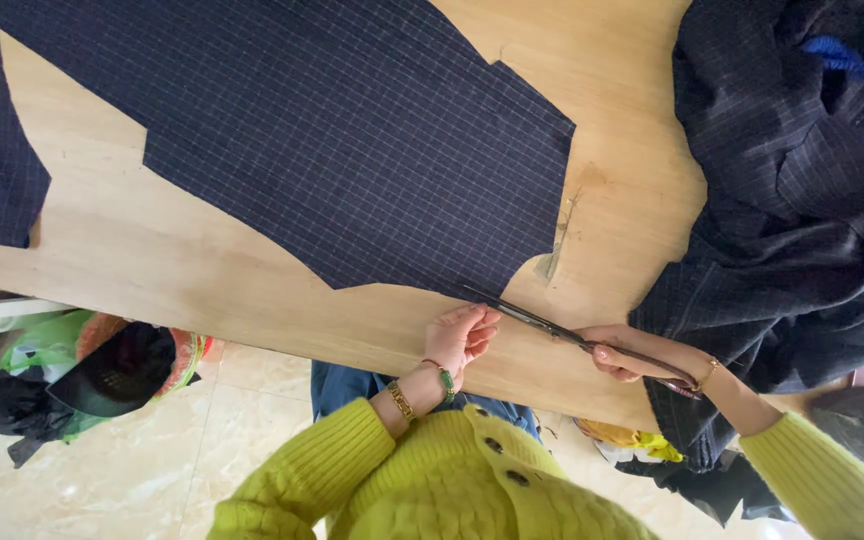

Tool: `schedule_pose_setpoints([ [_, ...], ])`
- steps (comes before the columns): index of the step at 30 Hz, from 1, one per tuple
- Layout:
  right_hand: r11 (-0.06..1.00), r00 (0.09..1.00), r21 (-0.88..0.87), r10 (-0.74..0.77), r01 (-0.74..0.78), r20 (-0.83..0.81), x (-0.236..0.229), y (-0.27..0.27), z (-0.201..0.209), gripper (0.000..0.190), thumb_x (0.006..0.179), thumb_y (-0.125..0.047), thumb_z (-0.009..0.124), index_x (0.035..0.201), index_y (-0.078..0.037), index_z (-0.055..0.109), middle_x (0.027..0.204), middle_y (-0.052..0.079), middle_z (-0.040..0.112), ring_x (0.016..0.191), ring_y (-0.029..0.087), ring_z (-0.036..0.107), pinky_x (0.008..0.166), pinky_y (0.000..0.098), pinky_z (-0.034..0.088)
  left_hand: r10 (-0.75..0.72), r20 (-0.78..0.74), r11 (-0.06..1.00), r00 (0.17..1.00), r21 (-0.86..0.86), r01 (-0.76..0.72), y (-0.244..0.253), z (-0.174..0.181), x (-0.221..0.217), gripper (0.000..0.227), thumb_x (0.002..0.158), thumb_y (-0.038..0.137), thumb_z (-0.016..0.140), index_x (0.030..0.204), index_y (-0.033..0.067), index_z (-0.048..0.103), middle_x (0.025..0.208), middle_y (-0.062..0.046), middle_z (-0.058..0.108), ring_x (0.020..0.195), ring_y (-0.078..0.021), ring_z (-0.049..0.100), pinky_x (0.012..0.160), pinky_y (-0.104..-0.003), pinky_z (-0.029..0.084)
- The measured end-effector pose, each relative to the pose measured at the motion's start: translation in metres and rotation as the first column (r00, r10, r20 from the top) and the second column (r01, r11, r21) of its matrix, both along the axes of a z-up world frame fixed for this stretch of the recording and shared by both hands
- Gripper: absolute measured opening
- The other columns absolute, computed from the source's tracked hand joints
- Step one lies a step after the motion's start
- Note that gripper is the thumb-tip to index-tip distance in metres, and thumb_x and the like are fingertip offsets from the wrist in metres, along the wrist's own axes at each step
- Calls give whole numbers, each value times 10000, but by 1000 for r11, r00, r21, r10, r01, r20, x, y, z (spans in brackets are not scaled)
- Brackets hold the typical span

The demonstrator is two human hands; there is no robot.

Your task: The person smooths a large piece of dark patterned fabric on a wooden table, then uses shears to cut along the edges. The person removes a brown fabric piece from the top and continues cutting the dark fabric into a specific shape.

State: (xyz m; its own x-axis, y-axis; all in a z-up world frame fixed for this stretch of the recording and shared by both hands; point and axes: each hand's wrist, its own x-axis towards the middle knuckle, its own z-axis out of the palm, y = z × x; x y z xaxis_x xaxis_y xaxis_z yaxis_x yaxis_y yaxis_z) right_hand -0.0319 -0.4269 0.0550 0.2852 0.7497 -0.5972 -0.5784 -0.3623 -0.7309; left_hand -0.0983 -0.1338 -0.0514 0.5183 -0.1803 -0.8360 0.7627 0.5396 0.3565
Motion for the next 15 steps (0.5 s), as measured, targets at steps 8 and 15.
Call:
schedule_pose_setpoints([
  [8, 998, 991, 35, 56, -60, 122, 9, 26, -13, 397, 1036, -485, 504, 891, -116, 494, 732, -15, 386, 593, 94, 409, 483, 195, 391, -25, 21, 1000, 999, 15, 24, -2, -7, -2, 152, 925, 356, 728, 1035, 254, 700, 1057, -6, 801, 885, -111, 762, 691, -208, 563],
  [15, 998, 983, 32, 50, -56, 175, 20, 63, 19, 378, 1027, -471, 497, 915, -112, 528, 743, 4, 425, 614, 126, 437, 531, 236, 430, -21, 39, 1000, 999, 14, 21, -1, 4, 0, 144, 920, 346, 712, 1029, 255, 688, 1049, -1, 800, 871, -88, 750, 686, -202, 554],
])
